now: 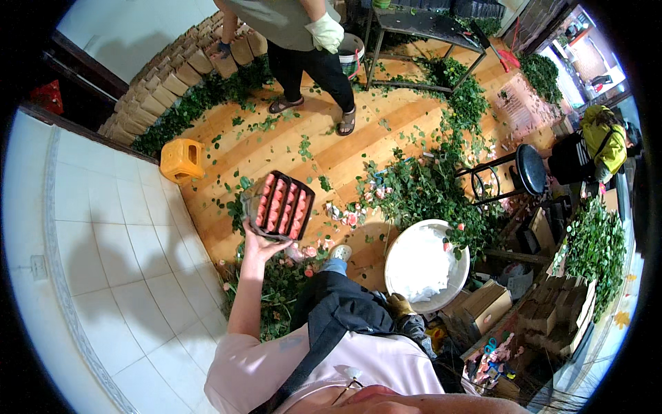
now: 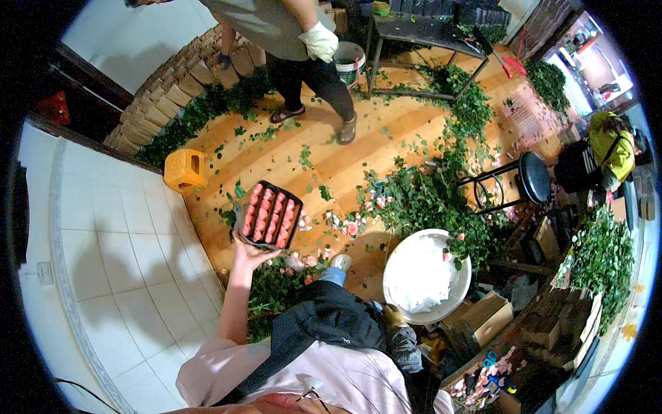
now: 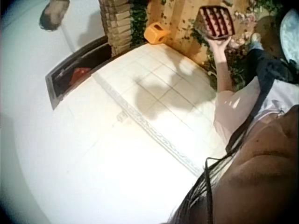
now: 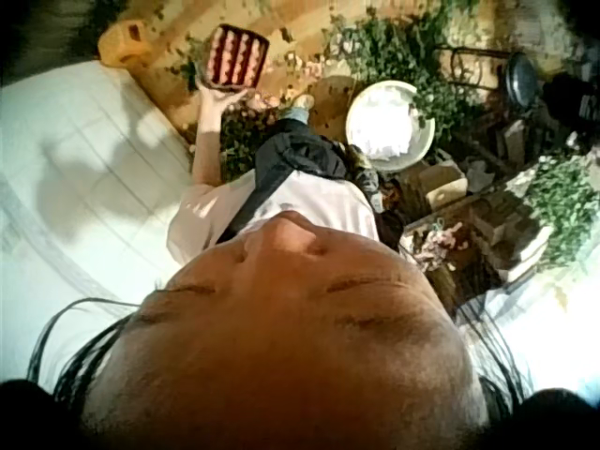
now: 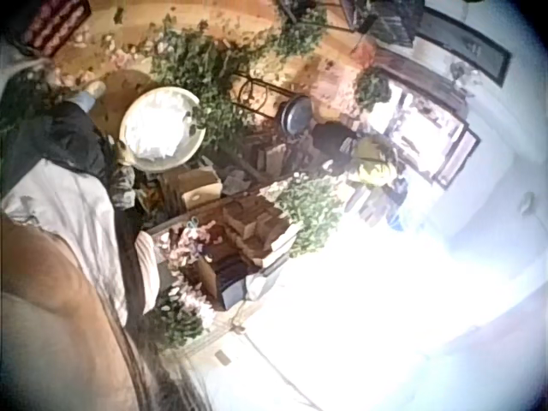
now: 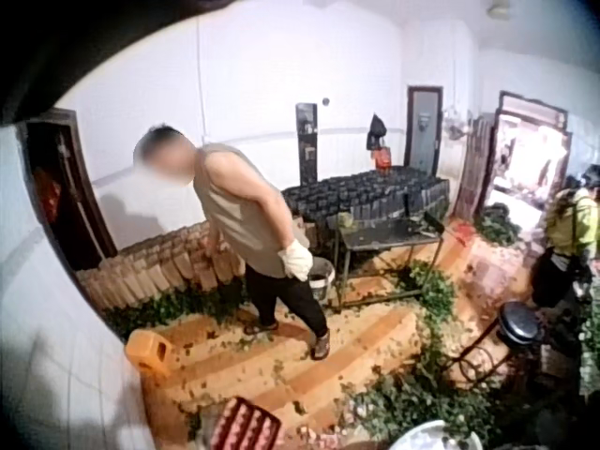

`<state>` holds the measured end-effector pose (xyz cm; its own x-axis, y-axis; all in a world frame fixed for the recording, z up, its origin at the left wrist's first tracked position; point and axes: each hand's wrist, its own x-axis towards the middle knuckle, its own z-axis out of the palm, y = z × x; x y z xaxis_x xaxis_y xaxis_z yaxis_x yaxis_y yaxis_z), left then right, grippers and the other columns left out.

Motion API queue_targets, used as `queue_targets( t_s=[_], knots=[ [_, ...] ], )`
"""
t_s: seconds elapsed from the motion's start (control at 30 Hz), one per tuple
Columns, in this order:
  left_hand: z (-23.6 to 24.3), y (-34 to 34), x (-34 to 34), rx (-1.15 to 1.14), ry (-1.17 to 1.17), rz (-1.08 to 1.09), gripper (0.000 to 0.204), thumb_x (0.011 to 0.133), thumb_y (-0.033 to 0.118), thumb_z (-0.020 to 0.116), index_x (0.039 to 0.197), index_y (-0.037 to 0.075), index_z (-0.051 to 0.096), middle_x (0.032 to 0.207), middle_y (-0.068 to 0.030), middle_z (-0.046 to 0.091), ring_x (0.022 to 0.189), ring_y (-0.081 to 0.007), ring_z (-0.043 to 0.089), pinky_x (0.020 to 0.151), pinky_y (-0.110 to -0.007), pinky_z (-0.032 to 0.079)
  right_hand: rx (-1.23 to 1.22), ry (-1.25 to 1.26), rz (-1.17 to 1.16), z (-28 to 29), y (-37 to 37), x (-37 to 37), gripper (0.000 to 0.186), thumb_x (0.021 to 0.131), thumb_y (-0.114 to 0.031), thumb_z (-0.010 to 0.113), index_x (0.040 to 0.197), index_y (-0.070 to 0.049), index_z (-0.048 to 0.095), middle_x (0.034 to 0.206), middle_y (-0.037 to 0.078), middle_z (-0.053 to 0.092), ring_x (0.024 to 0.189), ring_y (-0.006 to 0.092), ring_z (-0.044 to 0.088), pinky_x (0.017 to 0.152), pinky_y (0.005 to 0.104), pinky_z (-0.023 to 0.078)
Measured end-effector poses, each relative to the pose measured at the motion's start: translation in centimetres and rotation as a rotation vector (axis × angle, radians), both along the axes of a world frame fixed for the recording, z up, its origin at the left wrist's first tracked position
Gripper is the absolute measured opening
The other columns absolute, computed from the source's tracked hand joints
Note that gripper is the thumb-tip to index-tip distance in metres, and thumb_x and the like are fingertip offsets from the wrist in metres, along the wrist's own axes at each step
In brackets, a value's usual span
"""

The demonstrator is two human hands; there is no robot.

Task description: The person arranges pink artificial roses into a black foam block, securing them with a stapler. They then place the foam block into a clear plastic box and add green foliage to the arrangement. The process is repeated with a second foam block.

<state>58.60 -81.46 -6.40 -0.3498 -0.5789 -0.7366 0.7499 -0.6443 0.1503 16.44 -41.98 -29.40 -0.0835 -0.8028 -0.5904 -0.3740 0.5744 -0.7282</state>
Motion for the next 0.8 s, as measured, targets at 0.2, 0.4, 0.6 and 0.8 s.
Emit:
queue_targets(
  t_s=[0.2,0.4,0.6,0.8],
  knots=[
    [3.8,-4.4,-0.4,-0.157,0.214,0.072,0.089,0.088,0.077,0.042,0.156,0.019,0.037,0.162,-0.0134,0.031,0.147,-0.0386,0.031,0.116,-0.067,0.028,0.348,-0.336,-0.768,-1.6,-2.6,-1.1,0.05,0.101,-0.02,0.056,0.146,-0.003,0.044,0.121,0.022,0.065,0.105,0.0345,0.064,0.092,0.0467,0.056],
    [7.6,-8.2,-3.2,-0.284,0.17,0.047,0.075,0.093,0.069,0.042,0.149,0.02,0.047,0.157,-0.0108,0.042,0.14,-0.0363,0.041,0.111,-0.065,0.034,0.128,-0.394,-0.922,-1.9,-2.3,-2.0,0.052,0.1,-0.023,0.06,0.146,-0.001,0.045,0.115,0.022,0.066,0.096,0.0314,0.067,0.081,0.0408,0.058],
    [8.7,-13.2,-7.1,-0.393,0.152,-0.019,0.063,0.098,0.062,0.037,0.147,0.026,0.05,0.156,-0.0035,0.045,0.142,-0.0335,0.039,0.112,-0.065,0.029,0.17,-0.397,-1.103,-1.2,2.6,1.0,0.045,0.101,-0.018,0.055,0.139,0.004,0.051,0.114,0.019,0.068,0.095,0.0267,0.068,0.077,0.0376,0.056],
    [5.4,-16.0,-9.9,-0.16,0.961,0.032,0.068,0.099,0.059,0.034,0.154,0.02,0.042,0.163,0.0013,0.035,0.151,-0.0222,0.025,0.119,-0.059,0.019,0.288,-0.332,-0.961,-2.0,11.1,4.2,0.033,0.102,-0.028,0.056,0.121,-0.002,0.063,0.094,0.012,0.068,0.084,0.0227,0.066,0.076,0.0371,0.055]
  ],
)
